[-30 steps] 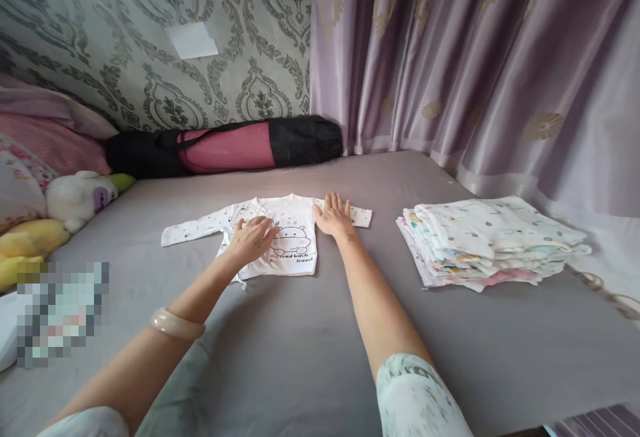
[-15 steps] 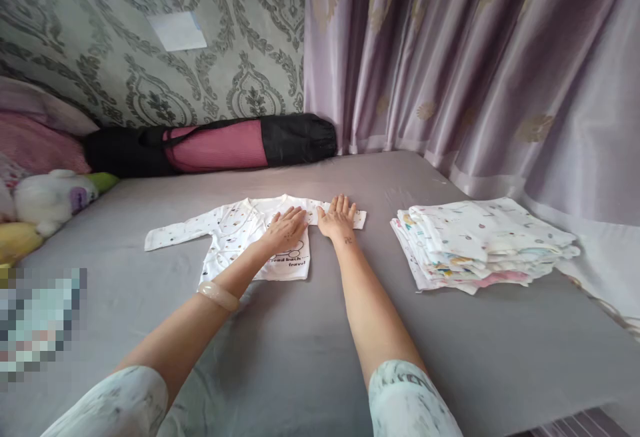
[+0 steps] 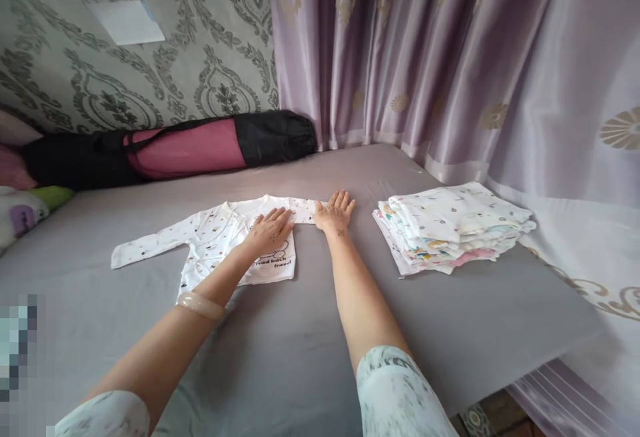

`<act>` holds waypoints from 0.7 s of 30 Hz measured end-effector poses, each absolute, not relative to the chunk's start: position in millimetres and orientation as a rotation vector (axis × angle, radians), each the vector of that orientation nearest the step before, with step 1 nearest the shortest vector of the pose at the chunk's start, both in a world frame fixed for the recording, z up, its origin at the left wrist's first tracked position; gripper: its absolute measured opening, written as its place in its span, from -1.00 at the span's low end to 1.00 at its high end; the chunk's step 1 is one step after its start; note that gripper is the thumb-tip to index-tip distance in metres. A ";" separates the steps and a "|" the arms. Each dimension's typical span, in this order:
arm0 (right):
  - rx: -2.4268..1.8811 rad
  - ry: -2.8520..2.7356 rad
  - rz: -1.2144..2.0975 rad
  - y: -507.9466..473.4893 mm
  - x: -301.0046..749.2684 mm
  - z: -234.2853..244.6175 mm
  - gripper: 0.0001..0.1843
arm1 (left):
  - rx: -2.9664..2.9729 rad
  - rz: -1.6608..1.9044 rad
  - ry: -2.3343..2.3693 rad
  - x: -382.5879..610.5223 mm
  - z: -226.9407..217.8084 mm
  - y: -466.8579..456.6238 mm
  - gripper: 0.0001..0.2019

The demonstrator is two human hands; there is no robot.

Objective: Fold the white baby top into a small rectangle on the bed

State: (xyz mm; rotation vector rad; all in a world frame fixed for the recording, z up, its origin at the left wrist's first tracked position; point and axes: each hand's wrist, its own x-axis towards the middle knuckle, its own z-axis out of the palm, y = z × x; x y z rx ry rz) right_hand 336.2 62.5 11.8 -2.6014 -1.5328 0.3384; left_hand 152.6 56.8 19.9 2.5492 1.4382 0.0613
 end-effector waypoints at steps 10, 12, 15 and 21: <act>-2.610 -1.528 0.437 63.2 350.0 27.2 -0.29 | 2.590 0.201 1.396 151.7 20.7 64.3 -0.61; -2.627 -1.555 0.450 61.1 361.5 35.4 -0.43 | 2.564 0.247 1.403 151.1 21.2 71.9 -0.64; -2.670 -1.561 0.406 57.4 377.5 42.8 -0.50 | 2.565 0.259 1.382 148.8 17.8 86.9 -0.64; -2.655 -1.509 0.417 56.9 391.0 43.4 -0.52 | 2.549 0.131 1.301 144.0 9.5 110.7 -0.47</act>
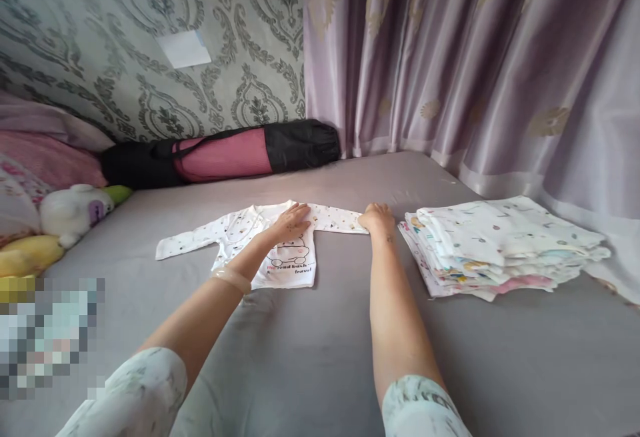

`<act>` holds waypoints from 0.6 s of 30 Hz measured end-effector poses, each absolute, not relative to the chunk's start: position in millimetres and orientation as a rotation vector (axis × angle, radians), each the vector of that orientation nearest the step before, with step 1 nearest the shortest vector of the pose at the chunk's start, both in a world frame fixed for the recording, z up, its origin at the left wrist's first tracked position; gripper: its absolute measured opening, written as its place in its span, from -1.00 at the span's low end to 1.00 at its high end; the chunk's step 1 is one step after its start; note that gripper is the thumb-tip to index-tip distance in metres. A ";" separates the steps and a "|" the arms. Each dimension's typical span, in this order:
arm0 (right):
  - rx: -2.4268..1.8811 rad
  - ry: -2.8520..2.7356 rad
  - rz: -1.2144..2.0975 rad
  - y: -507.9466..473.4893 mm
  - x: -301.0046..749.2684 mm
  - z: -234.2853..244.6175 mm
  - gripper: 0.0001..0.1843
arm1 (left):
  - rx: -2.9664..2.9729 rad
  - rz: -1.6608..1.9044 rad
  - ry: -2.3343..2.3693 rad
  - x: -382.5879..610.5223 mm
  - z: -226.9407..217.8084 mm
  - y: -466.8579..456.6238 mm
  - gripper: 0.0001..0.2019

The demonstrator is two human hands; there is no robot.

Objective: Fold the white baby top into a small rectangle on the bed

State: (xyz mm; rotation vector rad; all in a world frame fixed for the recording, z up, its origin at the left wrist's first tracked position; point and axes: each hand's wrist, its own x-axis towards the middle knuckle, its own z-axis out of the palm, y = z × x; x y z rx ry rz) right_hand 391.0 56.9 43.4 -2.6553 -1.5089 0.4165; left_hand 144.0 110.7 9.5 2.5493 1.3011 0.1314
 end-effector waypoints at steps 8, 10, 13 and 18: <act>-2.324 -1.331 0.542 69.3 407.9 40.1 -0.74 | 2.491 -0.057 1.281 139.8 20.1 114.9 -0.35; -2.209 -1.244 0.559 72.4 408.3 38.5 -0.72 | 2.491 -0.058 1.262 138.6 21.7 114.3 -0.35; -2.034 -1.106 0.544 73.9 402.9 41.9 -0.68 | 2.475 -0.049 1.247 137.1 22.4 114.0 -0.32; -1.756 -0.940 0.721 70.9 381.7 59.9 -0.66 | 2.493 -0.035 1.229 136.6 21.1 118.3 -0.24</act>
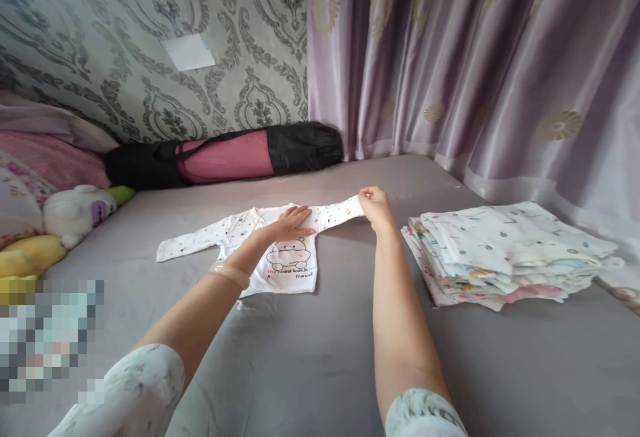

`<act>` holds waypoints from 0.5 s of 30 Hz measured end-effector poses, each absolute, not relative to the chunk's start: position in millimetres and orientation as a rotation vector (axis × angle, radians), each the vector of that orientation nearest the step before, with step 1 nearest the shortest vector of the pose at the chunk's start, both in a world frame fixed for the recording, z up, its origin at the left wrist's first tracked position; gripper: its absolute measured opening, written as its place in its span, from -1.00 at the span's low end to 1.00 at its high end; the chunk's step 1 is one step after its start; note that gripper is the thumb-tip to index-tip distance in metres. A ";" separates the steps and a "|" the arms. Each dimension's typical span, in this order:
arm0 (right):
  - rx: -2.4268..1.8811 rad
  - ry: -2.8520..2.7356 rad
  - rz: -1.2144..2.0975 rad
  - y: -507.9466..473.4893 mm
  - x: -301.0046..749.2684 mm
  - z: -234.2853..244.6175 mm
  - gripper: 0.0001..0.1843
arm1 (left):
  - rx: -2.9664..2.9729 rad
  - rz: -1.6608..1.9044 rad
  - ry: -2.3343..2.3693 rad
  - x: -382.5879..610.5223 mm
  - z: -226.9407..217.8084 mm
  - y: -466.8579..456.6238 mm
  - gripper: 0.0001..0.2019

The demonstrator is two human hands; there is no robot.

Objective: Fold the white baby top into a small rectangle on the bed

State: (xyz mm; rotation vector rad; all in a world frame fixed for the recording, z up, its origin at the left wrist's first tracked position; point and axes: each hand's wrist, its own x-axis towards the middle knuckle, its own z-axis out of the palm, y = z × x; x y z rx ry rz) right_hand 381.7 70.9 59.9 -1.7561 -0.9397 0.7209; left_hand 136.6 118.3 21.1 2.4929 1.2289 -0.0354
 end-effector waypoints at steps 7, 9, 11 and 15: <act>-1.399 -0.905 0.891 75.1 354.1 71.9 -0.73 | 2.488 -0.062 1.252 139.5 31.3 127.4 -0.15; -1.305 -0.919 0.907 76.8 348.7 72.8 -0.74 | 2.462 -0.086 1.257 140.6 38.9 127.9 -0.13; -1.240 -0.958 0.922 78.3 342.8 73.2 -0.71 | 2.439 -0.111 1.251 142.0 47.3 127.5 -0.12; -1.148 -1.052 0.979 82.7 324.8 69.8 -0.60 | 2.433 -0.155 1.258 146.3 59.7 126.6 -0.13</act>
